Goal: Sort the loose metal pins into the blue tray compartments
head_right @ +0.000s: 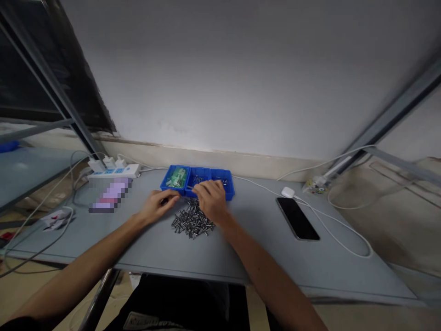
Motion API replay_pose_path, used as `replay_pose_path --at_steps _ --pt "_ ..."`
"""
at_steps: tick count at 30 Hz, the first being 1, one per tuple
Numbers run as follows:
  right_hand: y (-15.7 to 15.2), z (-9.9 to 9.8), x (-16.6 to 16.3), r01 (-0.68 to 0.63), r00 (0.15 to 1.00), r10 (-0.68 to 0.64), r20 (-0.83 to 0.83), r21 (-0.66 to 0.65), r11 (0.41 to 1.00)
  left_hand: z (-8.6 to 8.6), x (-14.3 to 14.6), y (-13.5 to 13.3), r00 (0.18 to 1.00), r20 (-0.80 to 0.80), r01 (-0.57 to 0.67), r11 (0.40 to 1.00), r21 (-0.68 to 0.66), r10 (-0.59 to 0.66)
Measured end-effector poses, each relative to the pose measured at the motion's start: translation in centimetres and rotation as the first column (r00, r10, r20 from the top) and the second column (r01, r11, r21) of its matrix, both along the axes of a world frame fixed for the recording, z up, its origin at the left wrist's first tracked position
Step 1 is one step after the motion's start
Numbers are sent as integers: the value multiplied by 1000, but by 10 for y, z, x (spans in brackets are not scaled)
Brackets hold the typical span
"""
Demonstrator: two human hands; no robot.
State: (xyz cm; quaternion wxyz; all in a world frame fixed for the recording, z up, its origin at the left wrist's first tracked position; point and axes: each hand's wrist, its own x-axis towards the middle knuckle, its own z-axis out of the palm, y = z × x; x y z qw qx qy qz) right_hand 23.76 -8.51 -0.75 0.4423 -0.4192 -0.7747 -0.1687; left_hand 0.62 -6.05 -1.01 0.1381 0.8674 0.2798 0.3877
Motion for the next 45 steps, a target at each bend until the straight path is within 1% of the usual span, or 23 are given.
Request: replay_pose_path --at_steps 1,3,5,7,9,11,13,14,16,19,24,27,31,33,39,43,45 --pt "5 5 1 68 996 -68 -52 -9 998 0 0 1 1000 11 -1 1000 2 1" --pt "16 16 4 165 982 -171 -76 -82 983 0 -1 2 1000 3 6 1000 5 -6" --pt "22 25 8 184 979 -196 -62 -164 969 -1 -1 3 1000 -22 10 1000 2 -10" --pt "20 29 16 162 981 -183 -69 -236 958 -2 -1 4 999 -46 9 1000 -18 -10" --pt "13 28 28 119 989 -141 -45 -326 938 -4 -1 5 998 -68 2 999 -41 -5" --pt "2 21 42 57 998 -38 54 -429 902 -5 -1 5 996 -94 4 998 -66 -10" --pt "-7 12 57 34 985 56 162 -507 861 -7 0 5 993 -119 14 996 -90 -25" --pt "-10 8 64 48 976 76 205 -537 842 -8 0 5 991 -127 20 995 -99 -33" --pt "-15 1 76 104 959 74 275 -582 807 -9 0 5 990 -135 25 994 -108 -40" --pt "-19 -1 86 163 946 60 319 -626 763 -10 0 6 987 -155 13 993 -120 -32" --pt "-25 8 81 231 935 49 351 -709 666 -10 0 5 986 -167 -1 991 -132 -22" --pt "-28 12 73 242 932 58 359 -729 640 -9 1 4 985 -170 11 990 -143 -36" --pt "-28 9 69 257 927 53 370 -734 629 -9 1 3 983 -180 12 989 -146 -38" --pt "-27 5 70 249 927 62 370 -732 635 -9 1 3 983 -179 13 990 -144 -39" --pt "-27 -2 68 174 939 96 331 -695 697 -10 0 5 984 -171 19 992 -125 -40" --pt "-27 0 67 167 953 56 297 -672 721 -9 0 5 983 -177 20 994 -108 -39" --pt "-26 2 68 162 959 32 281 -639 752 -9 0 5 982 -181 28 994 -104 -46"
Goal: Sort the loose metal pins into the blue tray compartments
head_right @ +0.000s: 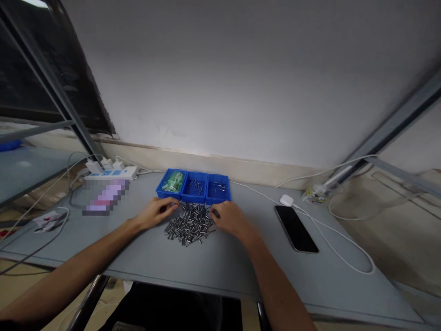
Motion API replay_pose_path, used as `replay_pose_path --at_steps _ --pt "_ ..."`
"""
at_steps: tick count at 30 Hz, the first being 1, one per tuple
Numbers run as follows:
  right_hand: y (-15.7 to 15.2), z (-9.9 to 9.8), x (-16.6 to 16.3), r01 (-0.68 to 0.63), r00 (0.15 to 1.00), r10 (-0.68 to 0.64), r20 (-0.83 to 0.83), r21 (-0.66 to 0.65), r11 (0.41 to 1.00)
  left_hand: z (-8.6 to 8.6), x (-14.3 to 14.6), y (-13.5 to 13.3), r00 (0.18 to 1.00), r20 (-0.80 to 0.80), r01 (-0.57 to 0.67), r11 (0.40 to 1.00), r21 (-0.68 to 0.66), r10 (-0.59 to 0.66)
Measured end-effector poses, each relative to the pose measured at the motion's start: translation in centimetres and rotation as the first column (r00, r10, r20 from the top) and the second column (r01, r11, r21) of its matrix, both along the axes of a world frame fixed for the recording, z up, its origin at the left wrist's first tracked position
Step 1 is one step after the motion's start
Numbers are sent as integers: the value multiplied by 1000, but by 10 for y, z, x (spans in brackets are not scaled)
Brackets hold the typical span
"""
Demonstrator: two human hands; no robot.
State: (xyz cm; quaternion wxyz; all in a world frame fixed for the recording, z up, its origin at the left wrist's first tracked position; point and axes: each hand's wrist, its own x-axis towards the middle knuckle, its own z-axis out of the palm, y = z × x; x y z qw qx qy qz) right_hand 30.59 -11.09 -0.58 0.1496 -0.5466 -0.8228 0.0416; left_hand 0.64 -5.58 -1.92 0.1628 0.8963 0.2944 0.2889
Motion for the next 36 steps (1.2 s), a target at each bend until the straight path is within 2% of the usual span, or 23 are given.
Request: replay_pose_path --at_steps 5,8,11,13,18,21,26,30,33,36 --pt "1 0 3 -17 998 28 -63 179 984 -1 2 -2 1000 -4 14 999 -32 -14" --pt "0 -3 -1 -25 985 70 -157 273 962 2 6 -5 999 40 -4 998 -67 7" --pt "-1 -3 -12 -68 964 140 -224 305 950 12 12 -9 998 56 -12 994 -109 18" --pt "-1 1 -21 -116 959 187 -210 311 943 20 18 -11 1000 24 20 993 -113 -18" --pt "2 19 -40 -219 950 282 -132 359 907 33 35 -4 994 -20 109 993 44 -108" --pt "8 20 -42 -222 947 291 -137 373 901 35 41 5 989 10 144 985 100 -145" --pt "14 -5 -44 -106 960 184 -211 333 937 24 36 10 966 180 180 982 56 -187" --pt "11 -26 -50 -143 965 202 -165 311 940 7 29 4 971 188 147 989 -1 -144" --pt "9 -29 -51 -200 956 254 -147 310 930 -2 28 2 978 182 115 992 -49 -105" --pt "7 -24 -50 -228 946 288 -152 322 919 -5 29 4 981 181 70 997 -20 -65"
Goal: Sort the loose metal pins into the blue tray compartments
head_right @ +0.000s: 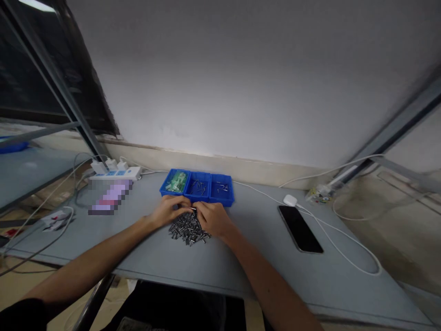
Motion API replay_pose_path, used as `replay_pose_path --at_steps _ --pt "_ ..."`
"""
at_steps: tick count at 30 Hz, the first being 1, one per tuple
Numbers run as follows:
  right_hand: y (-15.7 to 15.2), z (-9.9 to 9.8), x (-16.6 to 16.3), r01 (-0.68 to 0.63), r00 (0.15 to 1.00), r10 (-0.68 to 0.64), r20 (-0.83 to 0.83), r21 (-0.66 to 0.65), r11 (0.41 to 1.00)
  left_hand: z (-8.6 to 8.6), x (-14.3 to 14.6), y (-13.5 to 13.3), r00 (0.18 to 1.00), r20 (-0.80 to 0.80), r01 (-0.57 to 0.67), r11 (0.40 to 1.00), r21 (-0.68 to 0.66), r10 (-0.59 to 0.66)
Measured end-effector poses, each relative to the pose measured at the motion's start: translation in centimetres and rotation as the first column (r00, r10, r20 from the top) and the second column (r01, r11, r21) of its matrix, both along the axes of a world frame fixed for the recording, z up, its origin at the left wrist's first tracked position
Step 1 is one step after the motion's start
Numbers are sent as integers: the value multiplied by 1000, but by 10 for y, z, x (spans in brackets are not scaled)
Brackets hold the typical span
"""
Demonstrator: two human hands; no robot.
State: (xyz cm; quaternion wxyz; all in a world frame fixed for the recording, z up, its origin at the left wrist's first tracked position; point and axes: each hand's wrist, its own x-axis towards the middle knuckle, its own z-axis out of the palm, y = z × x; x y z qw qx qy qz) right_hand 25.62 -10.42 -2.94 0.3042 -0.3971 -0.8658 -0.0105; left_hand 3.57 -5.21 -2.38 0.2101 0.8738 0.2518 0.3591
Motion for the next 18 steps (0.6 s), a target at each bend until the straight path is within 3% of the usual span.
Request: replay_pose_path --at_steps 5,11,18 --pt "-2 4 0 -9 1000 9 -16 34 999 0 -1 5 1000 -11 -28 997 72 28" --pt "1 -1 0 55 998 -53 -22 86 995 3 -2 4 995 -99 8 995 98 1" --pt "-1 6 0 74 997 -69 -44 106 992 10 -1 -1 990 -137 26 994 110 -11"
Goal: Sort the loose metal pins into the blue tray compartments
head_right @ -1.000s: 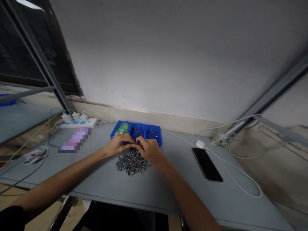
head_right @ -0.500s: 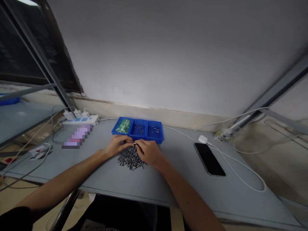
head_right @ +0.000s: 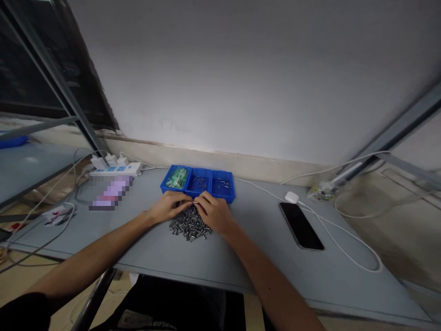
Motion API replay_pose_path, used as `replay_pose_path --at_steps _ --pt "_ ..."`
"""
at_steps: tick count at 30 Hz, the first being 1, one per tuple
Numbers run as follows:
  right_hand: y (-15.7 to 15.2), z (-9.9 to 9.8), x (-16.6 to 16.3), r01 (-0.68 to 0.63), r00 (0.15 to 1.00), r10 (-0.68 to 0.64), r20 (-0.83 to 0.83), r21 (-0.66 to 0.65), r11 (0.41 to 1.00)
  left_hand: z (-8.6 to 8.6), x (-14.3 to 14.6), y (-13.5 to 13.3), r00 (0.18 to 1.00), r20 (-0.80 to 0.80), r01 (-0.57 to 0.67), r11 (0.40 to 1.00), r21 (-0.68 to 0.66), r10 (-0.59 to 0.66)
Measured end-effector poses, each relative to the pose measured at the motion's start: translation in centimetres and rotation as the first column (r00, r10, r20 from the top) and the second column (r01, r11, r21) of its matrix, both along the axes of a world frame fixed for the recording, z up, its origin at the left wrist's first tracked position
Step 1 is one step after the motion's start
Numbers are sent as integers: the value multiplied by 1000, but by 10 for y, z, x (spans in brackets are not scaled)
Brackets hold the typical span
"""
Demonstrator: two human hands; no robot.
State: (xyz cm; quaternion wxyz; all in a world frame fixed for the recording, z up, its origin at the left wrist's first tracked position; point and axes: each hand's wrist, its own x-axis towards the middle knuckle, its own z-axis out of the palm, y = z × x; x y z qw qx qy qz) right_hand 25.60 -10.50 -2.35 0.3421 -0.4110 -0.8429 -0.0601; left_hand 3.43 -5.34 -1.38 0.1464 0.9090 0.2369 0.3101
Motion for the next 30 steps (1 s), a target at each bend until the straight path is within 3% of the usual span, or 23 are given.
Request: replay_pose_path --at_steps 8,18,30 --pt "0 1 -1 -13 1000 13 -3 -14 1000 0 1 -1 1000 15 -14 1000 23 14" --pt "4 -1 0 26 994 -16 -106 94 995 5 -1 -1 998 53 -48 998 35 46" --pt "5 -4 1 7 988 12 -154 124 992 5 -1 0 998 60 -34 999 17 32"
